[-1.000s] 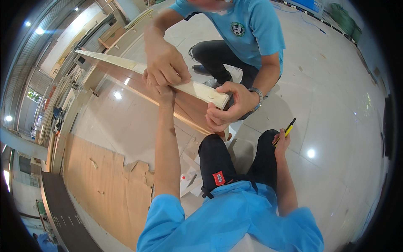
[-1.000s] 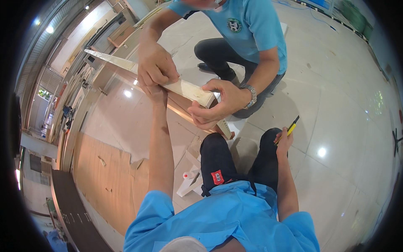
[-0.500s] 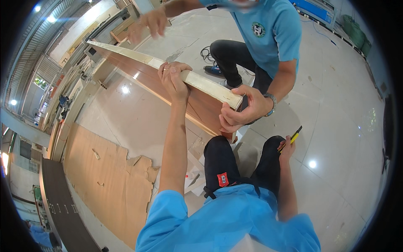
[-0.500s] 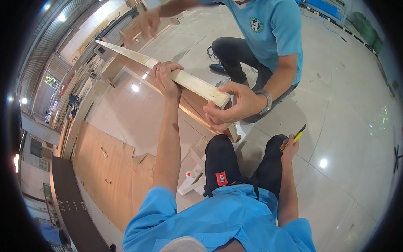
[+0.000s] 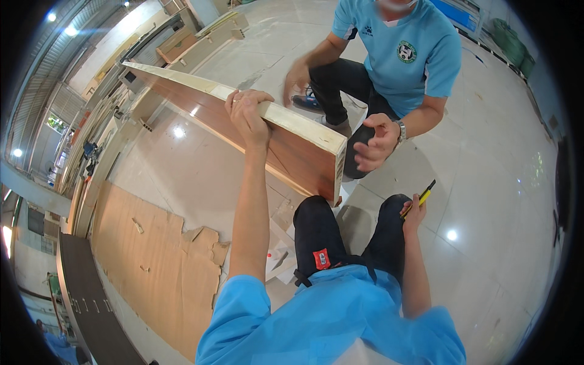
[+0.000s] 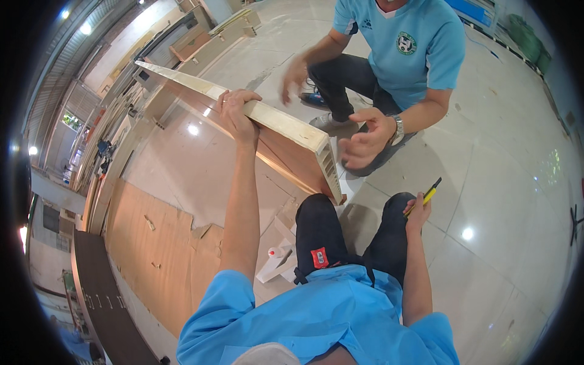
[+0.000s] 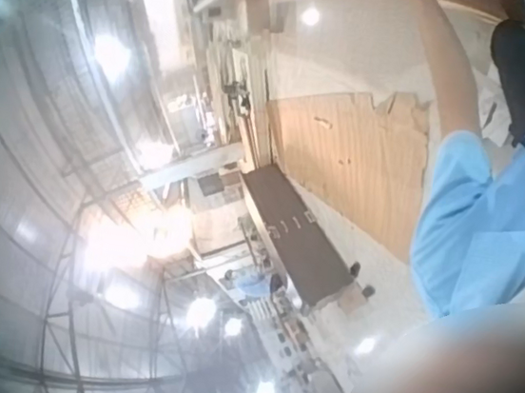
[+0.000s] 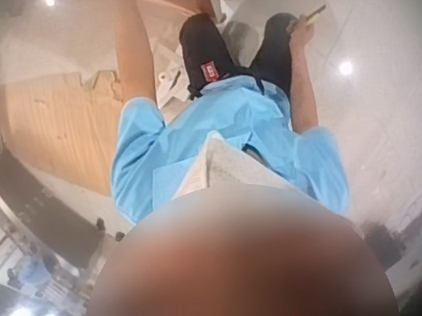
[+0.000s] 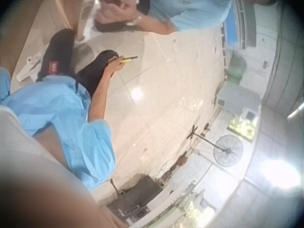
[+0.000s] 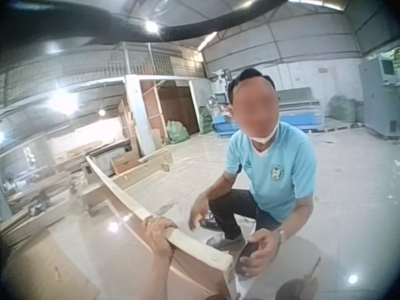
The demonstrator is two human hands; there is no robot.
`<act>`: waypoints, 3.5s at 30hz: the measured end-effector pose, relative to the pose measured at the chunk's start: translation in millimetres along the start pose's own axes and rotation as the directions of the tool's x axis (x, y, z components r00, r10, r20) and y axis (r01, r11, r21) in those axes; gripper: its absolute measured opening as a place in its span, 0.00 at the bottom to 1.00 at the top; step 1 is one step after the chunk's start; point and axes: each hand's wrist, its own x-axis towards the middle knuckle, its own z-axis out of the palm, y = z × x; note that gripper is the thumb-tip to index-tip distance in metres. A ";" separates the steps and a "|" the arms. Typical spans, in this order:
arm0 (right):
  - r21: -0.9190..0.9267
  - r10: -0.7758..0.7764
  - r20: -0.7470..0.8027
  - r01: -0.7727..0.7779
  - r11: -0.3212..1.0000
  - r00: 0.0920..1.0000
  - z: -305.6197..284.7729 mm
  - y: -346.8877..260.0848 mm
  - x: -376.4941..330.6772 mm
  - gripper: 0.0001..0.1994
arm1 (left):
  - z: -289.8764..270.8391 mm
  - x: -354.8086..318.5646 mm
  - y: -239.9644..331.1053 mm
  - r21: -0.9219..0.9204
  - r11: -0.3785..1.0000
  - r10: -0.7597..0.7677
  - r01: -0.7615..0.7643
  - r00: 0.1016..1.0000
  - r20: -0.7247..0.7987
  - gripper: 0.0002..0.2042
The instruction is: The person kneels on the floor and applies glue to the edge of a wooden furniture piece, then presses a white edge banding strip onto the glued edge. They use a utility knife to trim the excess banding and smooth the joint. A coworker briefly assists by holding the piece steady.
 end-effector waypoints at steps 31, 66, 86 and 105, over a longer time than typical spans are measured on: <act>0.161 -0.227 0.746 0.161 0.974 0.627 137.8 -186.8 -143.9 0.18 | -23.7 -2.1 53.1 0.122 0.978 0.124 -0.169 0.943 0.309 0.24; -0.341 0.093 0.936 0.806 0.483 0.340 153.3 -330.2 -148.2 0.29 | -34.3 -21.5 99.4 0.001 0.988 0.122 -0.152 0.797 0.592 0.50; -0.349 0.138 0.937 0.855 0.383 0.321 156.6 -336.3 -147.0 0.19 | -29.3 -22.6 97.6 -0.025 0.991 0.120 -0.128 0.819 0.561 0.46; -0.315 0.151 0.949 0.820 0.478 0.277 153.7 -334.7 -144.1 0.17 | -31.3 -21.8 101.7 -0.018 0.994 0.096 -0.105 0.810 0.578 0.50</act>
